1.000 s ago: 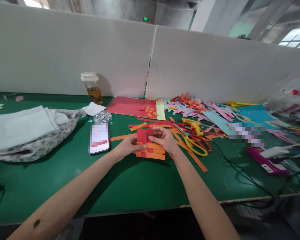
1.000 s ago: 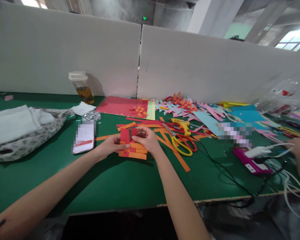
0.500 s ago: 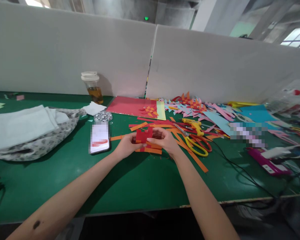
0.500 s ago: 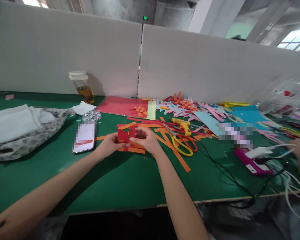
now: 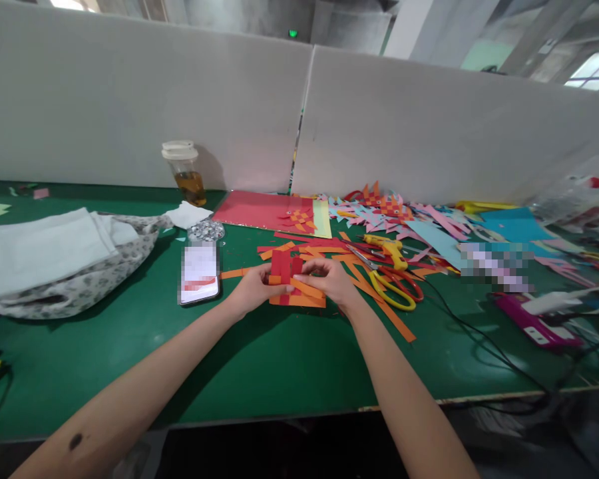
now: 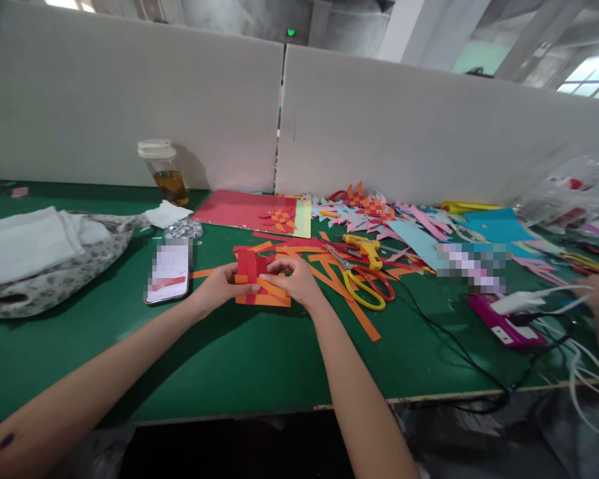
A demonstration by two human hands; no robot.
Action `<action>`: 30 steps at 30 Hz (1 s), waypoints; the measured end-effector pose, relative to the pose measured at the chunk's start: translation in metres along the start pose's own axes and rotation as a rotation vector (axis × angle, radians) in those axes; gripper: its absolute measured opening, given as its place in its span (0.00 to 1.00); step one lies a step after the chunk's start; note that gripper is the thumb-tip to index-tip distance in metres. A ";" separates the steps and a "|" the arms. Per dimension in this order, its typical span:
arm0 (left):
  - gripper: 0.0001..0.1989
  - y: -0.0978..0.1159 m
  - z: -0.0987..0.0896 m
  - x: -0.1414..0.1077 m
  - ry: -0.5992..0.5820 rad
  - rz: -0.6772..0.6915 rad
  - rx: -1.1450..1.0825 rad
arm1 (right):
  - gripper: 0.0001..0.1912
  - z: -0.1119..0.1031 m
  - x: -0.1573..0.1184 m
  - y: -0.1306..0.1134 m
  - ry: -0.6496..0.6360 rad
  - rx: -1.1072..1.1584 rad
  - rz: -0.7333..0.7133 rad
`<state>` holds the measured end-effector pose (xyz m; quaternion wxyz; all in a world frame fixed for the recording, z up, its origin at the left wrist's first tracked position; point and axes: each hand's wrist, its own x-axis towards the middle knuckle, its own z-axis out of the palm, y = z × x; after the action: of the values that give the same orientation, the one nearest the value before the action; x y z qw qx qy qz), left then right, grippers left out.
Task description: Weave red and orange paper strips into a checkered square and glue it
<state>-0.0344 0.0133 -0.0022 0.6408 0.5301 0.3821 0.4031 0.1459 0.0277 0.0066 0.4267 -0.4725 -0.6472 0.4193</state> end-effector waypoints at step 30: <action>0.18 0.003 -0.001 0.000 0.111 -0.068 -0.008 | 0.24 0.000 0.002 0.006 0.005 0.124 0.087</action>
<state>-0.0357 0.0140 0.0003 0.6341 0.4912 0.4330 0.4113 0.1471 0.0308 0.0013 0.4380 -0.4738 -0.5979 0.4756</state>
